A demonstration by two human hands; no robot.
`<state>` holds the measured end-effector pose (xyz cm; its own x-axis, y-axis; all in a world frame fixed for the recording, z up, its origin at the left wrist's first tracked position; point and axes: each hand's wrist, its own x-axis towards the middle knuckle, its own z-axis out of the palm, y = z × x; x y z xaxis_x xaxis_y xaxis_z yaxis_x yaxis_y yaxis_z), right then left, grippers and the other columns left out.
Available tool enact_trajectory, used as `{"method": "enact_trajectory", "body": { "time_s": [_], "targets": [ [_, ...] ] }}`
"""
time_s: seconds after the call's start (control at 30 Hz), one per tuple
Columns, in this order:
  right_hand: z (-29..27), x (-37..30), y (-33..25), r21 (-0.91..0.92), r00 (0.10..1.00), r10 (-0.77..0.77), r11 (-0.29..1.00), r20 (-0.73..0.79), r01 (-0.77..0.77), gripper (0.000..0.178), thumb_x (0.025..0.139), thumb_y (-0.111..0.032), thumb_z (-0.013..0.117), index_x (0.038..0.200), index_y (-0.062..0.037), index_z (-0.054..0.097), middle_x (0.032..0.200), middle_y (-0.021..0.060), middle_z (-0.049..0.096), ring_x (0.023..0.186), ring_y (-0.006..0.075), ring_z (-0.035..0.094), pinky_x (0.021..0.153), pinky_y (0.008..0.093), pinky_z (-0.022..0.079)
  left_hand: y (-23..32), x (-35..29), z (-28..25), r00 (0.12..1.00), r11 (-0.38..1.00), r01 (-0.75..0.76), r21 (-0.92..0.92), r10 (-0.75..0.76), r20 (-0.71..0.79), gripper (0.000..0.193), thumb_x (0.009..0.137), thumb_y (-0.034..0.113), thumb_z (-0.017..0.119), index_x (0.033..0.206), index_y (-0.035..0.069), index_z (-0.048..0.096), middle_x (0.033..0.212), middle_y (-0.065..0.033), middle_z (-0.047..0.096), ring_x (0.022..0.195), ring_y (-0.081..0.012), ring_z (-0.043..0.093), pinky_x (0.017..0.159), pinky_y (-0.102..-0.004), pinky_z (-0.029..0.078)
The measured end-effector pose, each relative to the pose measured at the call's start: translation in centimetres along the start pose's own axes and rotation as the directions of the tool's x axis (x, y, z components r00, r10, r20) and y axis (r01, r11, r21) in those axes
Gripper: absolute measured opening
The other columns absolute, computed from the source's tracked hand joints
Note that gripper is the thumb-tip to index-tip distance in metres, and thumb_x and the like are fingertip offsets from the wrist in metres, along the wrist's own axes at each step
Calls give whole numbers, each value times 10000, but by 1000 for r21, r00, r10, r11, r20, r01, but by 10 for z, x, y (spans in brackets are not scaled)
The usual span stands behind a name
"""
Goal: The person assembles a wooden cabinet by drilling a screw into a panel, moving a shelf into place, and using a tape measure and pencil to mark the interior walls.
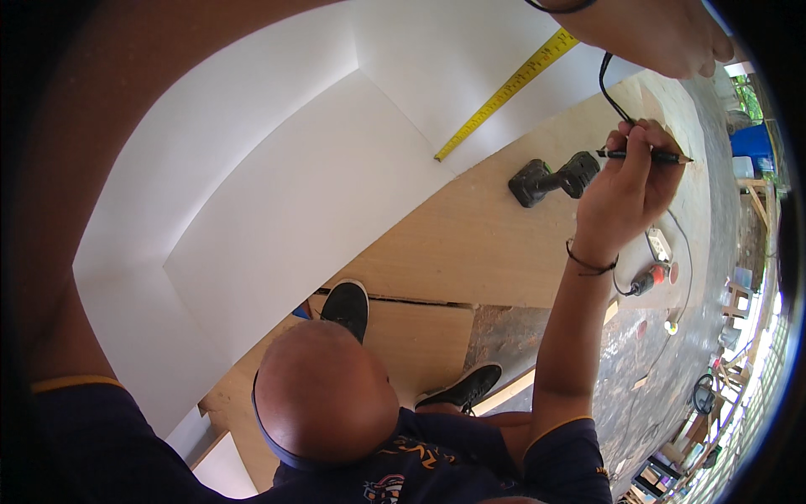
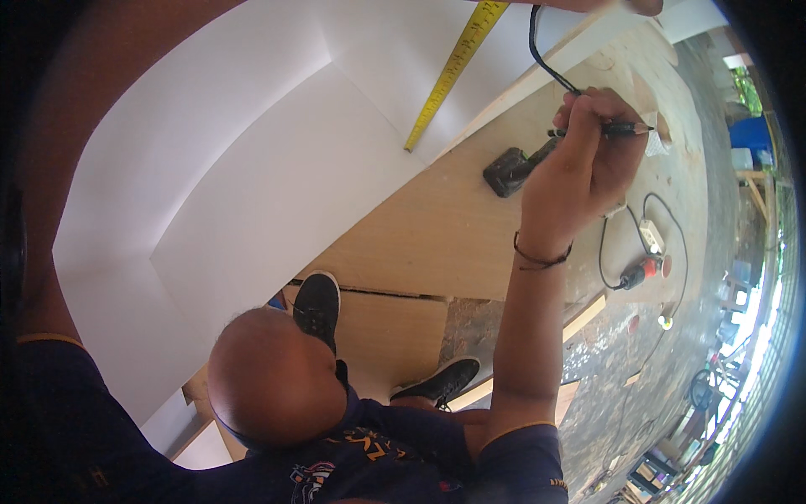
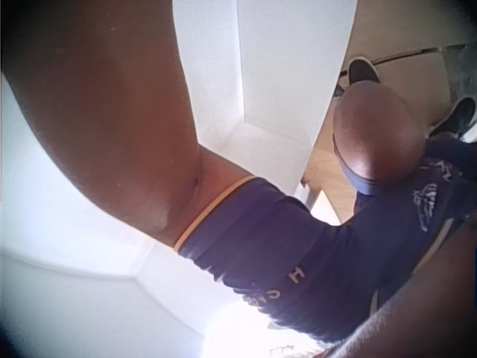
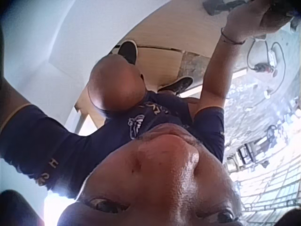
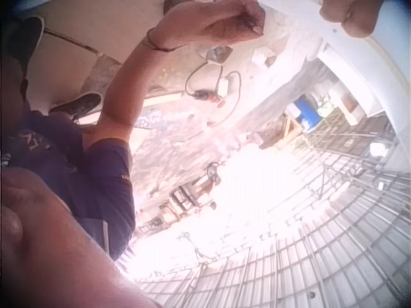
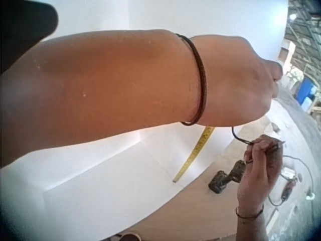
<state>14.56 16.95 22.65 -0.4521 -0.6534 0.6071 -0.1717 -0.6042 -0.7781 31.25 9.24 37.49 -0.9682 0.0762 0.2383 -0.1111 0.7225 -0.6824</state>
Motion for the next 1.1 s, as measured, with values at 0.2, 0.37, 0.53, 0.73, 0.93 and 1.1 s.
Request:
{"method": "enact_trajectory", "body": {
  "time_s": [0.2, 0.37, 0.53, 0.73, 0.93, 1.1],
  "targets": [
    [-7, -12, -18, -11, 991, -66, 998, 119, 67, 135, 973, -52, 488, 1096, 1, 472, 1020, 167, 593, 632, 110, 478, 500, 212, 359, -8, 20, 13, 999, 996, 28, -87, -25, 35, 153, 799, 87, 657, 922, 47, 739, 1072, -58, 650, 1047, -198, 606, 795, -328, 570],
    [-15, -9, -27, 44, 928, -87, 996, 361, 77, 199, 937, -31, 526, 1120, 3, 456, 1062, 196, 582, 692, 128, 541, 537, 214, 418, -10, 27, 19, 996, 990, 61, -129, -52, 71, 163, 800, 94, 659, 935, 46, 736, 1078, -62, 649, 1043, -204, 610, 795, -334, 568],
    [-6, -11, -34, -18, 778, -94, 991, 622, 134, 657, 823, -218, 772, 1307, 53, 419, 1275, 212, 540, 1001, 213, 599, 712, 262, 495, -8, 26, 20, 995, 985, 84, -150, -74, 71, 174, 800, 101, 660, 949, 46, 733, 1085, -65, 648, 1039, -209, 613, 796, -340, 565],
    [-11, -7, -13, -222, 601, -170, 824, 781, 521, 558, 775, -70, 785, 1236, 20, 484, 1176, 186, 609, 940, 204, 630, 734, 289, 510, -2, 20, 19, 995, 984, 92, -154, -84, 58, 188, 801, 110, 662, 965, 45, 729, 1093, -69, 647, 1035, -216, 618, 797, -347, 563],
    [6, -1, -19, -266, 708, -254, 802, 658, 535, 301, 915, -47, 603, 1215, -28, 618, 839, 121, 670, 737, 162, 643, 631, 281, 511, -2, 7, 14, 988, 978, 120, -168, -102, 113, 203, 801, 118, 665, 981, 44, 725, 1102, -73, 645, 1030, -223, 622, 798, -355, 560],
    [-1, 8, -14, -275, 689, -347, 733, 636, 623, 230, 914, -70, 623, 1133, 1, 631, 845, 126, 678, 753, 204, 670, 689, 280, 538, 0, 13, 20, 990, 975, 122, -183, -108, 87, 216, 802, 125, 666, 994, 44, 722, 1108, -76, 644, 1026, -229, 625, 799, -361, 558]
  ]
}}
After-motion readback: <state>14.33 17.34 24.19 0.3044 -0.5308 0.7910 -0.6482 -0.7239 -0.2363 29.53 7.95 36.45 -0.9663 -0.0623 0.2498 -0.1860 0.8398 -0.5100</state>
